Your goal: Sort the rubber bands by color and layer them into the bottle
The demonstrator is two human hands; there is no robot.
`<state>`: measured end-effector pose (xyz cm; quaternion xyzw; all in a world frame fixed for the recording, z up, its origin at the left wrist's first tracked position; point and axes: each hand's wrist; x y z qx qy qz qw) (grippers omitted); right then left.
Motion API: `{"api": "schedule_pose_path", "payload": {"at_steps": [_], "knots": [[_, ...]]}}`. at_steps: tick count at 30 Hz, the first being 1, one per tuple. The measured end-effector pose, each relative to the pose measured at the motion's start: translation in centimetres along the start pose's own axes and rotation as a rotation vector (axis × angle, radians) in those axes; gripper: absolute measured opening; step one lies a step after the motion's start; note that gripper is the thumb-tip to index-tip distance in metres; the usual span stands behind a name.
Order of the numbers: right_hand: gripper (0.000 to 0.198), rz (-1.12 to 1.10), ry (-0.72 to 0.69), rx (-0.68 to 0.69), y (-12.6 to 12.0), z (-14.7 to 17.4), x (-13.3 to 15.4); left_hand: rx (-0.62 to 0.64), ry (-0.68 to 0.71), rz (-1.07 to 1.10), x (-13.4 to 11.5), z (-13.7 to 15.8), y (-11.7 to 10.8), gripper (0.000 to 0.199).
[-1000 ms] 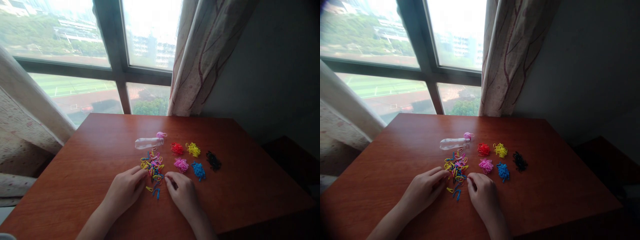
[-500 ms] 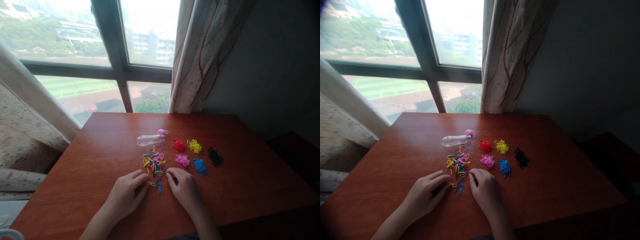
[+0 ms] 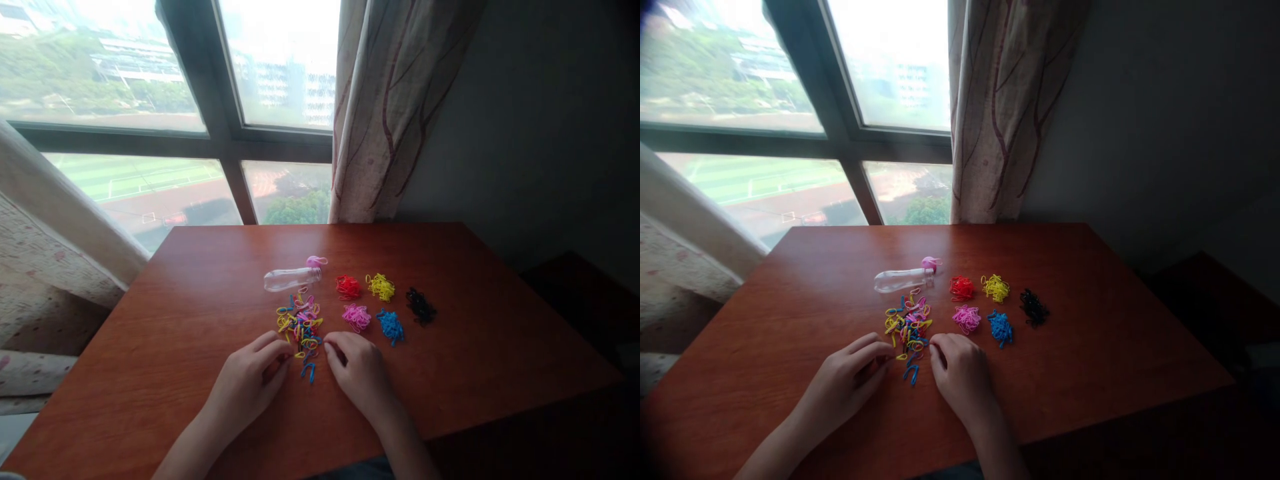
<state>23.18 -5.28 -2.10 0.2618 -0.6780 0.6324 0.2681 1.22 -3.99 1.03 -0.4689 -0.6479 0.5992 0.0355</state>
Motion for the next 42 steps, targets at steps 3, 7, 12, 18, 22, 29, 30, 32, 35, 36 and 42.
{"api": "schedule_pose_path", "payload": {"at_steps": [3,7,12,18,22,29,30,32,35,36,42], "knots": [[0.015,-0.002,-0.003,0.003,0.0,0.0,0.0,-0.063,0.02,-0.006,-1.0,-3.0,-0.7,0.014],[0.014,0.027,0.014,0.009,-0.1,0.0,0.1,-0.042,0.088,-0.079,-2.7,-9.4,-0.6,0.013],[0.014,0.023,0.016,0.021,-0.1,0.0,0.1,0.084,0.132,-0.228,-3.6,-17.1,1.9,0.018],[0.014,0.045,0.014,-0.001,0.0,-0.1,0.0,0.154,0.138,-0.248,-3.3,-21.2,5.6,0.019],[0.014,0.048,0.011,-0.012,0.1,-0.2,-0.2,0.176,0.142,-0.244,-3.0,-21.2,6.4,0.018],[0.015,0.016,-0.003,0.011,-0.1,-0.1,0.0,0.134,0.173,-0.195,-2.2,-16.7,3.2,0.018],[0.015,0.019,-0.002,0.006,-0.1,-0.1,0.1,0.123,0.172,-0.188,-2.1,-15.7,2.6,0.018],[0.016,0.016,-0.003,-0.001,-0.2,-0.1,0.2,0.094,0.156,-0.166,-1.8,-13.5,1.6,0.018],[0.017,0.017,-0.016,-0.002,-0.3,0.0,0.3,-0.039,0.102,-0.03,-1.1,-9.8,0.9,0.017],[0.017,0.023,-0.017,-0.001,-0.4,0.0,0.4,-0.064,0.085,0.002,-0.8,-8.6,0.8,0.017],[0.016,0.03,-0.02,-0.017,-0.3,0.0,0.4,-0.077,-0.026,0.004,0.7,-1.8,0.7,0.019]]}}
Point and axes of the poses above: each hand's wrist, its own z-axis away from the middle knuckle, its own y-axis out of the palm, x = y × z, and after that the axes turned 14 degrees about y, right-handed
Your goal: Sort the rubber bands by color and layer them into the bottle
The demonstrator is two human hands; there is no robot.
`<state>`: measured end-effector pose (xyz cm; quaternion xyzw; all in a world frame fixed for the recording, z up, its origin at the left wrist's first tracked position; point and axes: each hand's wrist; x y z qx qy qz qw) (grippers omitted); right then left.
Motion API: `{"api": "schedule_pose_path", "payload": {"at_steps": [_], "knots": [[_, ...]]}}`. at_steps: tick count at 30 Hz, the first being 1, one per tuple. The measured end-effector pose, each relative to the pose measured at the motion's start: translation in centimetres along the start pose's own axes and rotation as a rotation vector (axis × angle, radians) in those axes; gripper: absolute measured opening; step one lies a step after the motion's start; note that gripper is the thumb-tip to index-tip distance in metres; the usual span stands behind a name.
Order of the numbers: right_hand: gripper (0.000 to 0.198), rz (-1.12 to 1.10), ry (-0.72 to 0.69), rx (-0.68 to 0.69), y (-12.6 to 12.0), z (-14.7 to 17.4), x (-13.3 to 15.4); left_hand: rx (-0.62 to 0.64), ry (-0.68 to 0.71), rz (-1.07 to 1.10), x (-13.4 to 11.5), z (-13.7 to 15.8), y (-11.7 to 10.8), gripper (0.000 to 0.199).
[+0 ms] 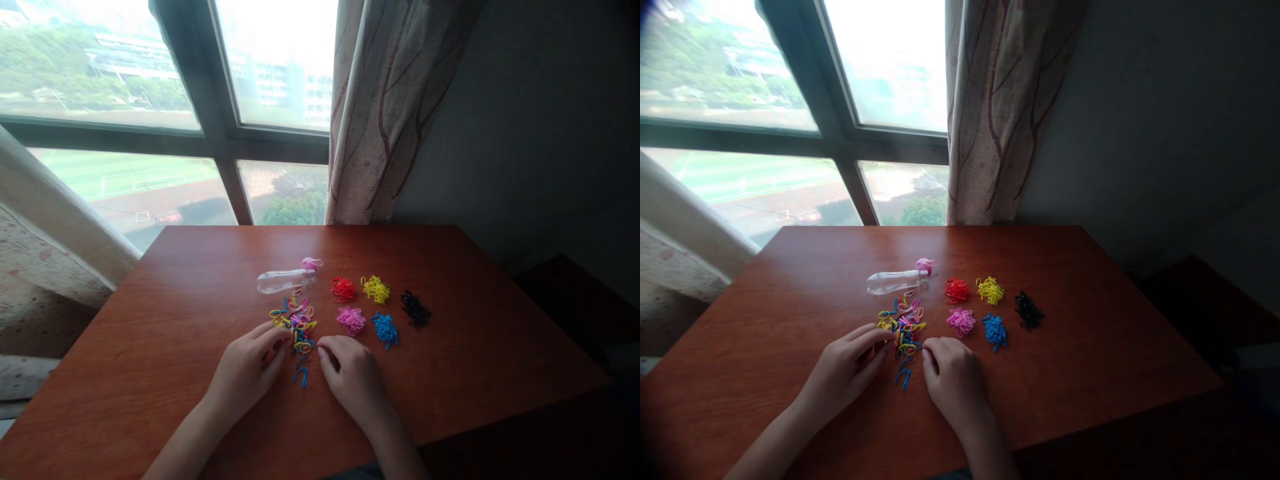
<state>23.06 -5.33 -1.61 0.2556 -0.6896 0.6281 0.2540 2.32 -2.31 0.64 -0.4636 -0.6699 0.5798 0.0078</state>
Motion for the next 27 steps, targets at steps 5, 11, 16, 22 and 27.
{"api": "schedule_pose_path", "payload": {"at_steps": [5,11,16,22,27], "knots": [[0.015,0.002,0.002,0.019,0.0,0.3,0.0,0.077,-0.035,-0.064,0.2,2.2,-0.1,0.02],[0.012,0.068,0.002,0.052,-0.1,1.7,0.8,0.109,-0.011,-0.079,-0.3,1.6,0.2,0.022],[0.011,0.101,0.03,0.069,0.0,3.4,2.0,0.11,0.001,-0.085,-0.3,1.6,0.2,0.021],[0.011,0.119,0.008,0.045,0.4,3.5,2.0,0.102,0.022,-0.102,-0.3,1.5,0.1,0.022],[0.014,0.102,-0.016,0.029,0.4,3.2,1.7,0.093,0.026,-0.104,-0.4,1.5,0.1,0.021]]}}
Point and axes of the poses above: each hand's wrist, its own z-axis away from the middle knuckle, its own y-axis out of the palm, x = y × z, and after that the axes turned 14 degrees about y, right-handed
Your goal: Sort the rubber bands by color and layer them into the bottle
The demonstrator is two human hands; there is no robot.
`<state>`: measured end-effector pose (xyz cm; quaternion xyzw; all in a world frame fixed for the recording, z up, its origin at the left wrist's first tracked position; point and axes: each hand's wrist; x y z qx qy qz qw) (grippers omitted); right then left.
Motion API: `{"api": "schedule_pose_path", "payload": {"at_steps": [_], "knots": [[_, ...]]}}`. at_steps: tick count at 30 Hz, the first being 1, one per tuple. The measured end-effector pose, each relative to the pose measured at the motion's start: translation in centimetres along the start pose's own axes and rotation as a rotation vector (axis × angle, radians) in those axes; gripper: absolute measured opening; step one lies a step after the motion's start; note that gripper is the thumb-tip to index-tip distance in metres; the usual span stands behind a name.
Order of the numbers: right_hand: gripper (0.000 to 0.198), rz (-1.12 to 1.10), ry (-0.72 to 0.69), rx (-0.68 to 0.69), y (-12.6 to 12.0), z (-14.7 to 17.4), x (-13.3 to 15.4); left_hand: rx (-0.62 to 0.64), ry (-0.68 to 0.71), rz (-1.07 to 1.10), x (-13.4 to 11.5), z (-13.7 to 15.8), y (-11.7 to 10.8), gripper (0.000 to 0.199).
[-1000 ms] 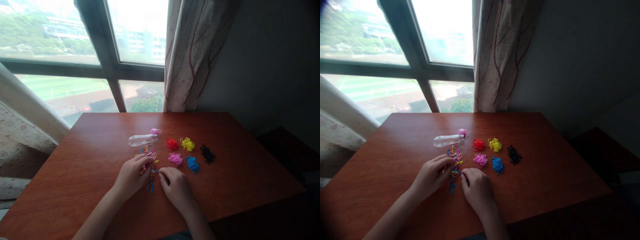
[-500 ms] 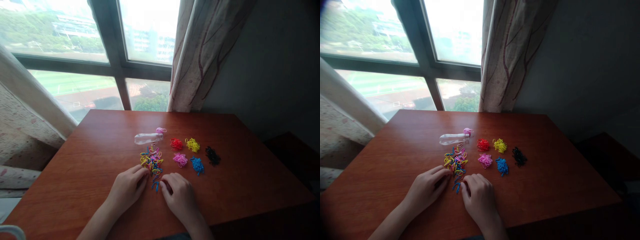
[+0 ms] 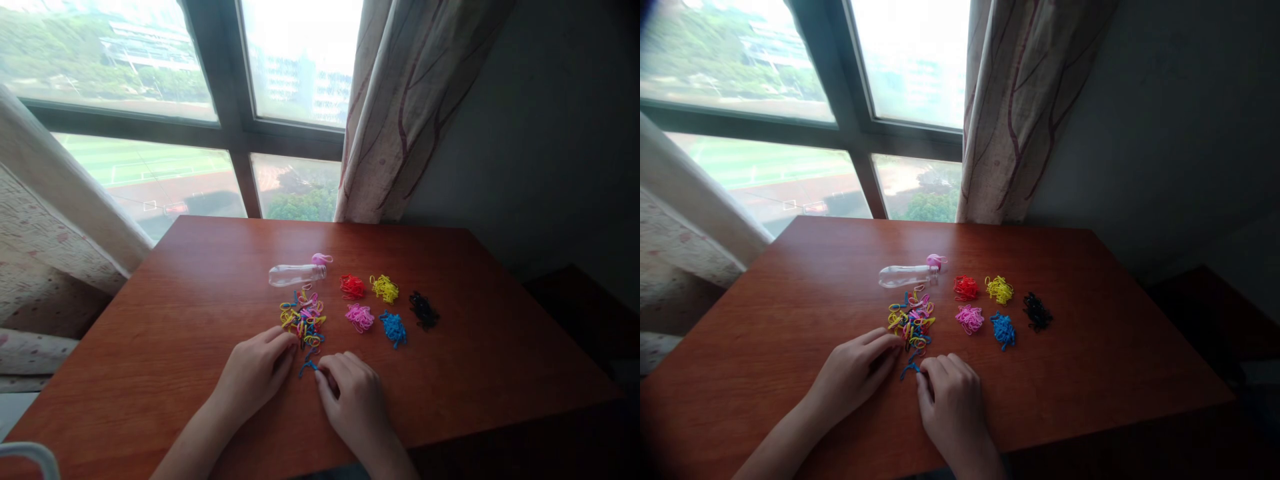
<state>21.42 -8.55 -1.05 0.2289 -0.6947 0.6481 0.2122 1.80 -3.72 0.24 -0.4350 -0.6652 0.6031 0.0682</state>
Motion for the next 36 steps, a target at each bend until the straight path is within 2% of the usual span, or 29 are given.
{"api": "schedule_pose_path", "payload": {"at_steps": [8,17,24,28,36], "knots": [[0.015,-0.035,0.021,-0.059,0.5,0.1,-0.6,0.013,-0.004,0.009,0.0,-0.1,-0.2,0.022],[0.02,-0.284,0.163,-0.152,-0.6,0.2,-2.2,0.044,-0.013,0.016,0.2,0.1,-0.1,0.023],[0.024,-0.17,0.274,-0.396,-4.1,-0.4,-7.5,0.058,-0.01,0.008,0.2,0.2,0.0,0.022],[0.029,-0.084,0.325,-0.464,-5.6,-1.0,-9.9,0.06,-0.015,0.014,0.1,0.2,-0.1,0.022],[0.037,-0.038,0.336,-0.49,-5.8,-1.9,-10.5,0.057,-0.009,0.002,0.3,0.3,0.0,0.022]]}}
Point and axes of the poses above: each hand's wrist, its own z-axis away from the middle knuckle, its own y-axis out of the palm, x = y × z, and after that the axes turned 14 degrees about y, right-handed
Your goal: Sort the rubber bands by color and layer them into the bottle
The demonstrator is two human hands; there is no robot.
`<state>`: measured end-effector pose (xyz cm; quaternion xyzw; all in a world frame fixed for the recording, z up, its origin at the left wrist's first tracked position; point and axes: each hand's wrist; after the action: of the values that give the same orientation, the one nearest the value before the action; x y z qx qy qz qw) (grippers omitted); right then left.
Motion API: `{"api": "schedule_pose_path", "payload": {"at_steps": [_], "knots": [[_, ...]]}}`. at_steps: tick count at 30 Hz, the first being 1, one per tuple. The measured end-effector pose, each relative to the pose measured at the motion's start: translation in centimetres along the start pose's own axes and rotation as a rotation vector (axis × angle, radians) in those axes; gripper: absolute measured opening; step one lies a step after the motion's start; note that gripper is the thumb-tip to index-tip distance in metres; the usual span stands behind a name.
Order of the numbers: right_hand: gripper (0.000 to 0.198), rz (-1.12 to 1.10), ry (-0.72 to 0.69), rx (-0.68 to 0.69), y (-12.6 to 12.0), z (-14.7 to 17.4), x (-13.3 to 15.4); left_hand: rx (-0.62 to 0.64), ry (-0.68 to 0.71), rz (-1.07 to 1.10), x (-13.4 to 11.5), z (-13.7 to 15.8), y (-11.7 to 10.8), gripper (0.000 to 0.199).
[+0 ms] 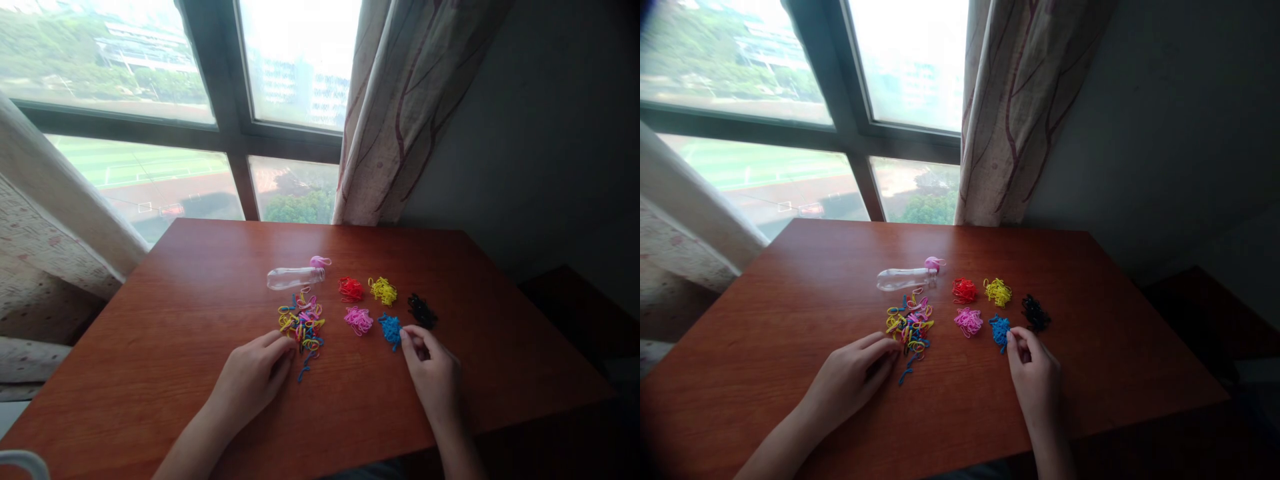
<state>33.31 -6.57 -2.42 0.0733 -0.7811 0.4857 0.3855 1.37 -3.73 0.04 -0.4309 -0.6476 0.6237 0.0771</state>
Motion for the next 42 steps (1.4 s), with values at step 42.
{"api": "schedule_pose_path", "payload": {"at_steps": [42], "knots": [[0.014,-0.112,-0.304,0.341,4.9,5.5,6.2,-0.115,-0.278,-0.082,-0.5,-1.5,0.6,0.019]]}}
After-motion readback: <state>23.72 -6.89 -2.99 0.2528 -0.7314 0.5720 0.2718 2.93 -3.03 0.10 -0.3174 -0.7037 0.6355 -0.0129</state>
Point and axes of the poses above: each hand's wrist, its own z-axis away from the middle knuckle, its own y-axis out of the palm, x = y × z, and after that the axes turned 14 degrees about y, right-handed
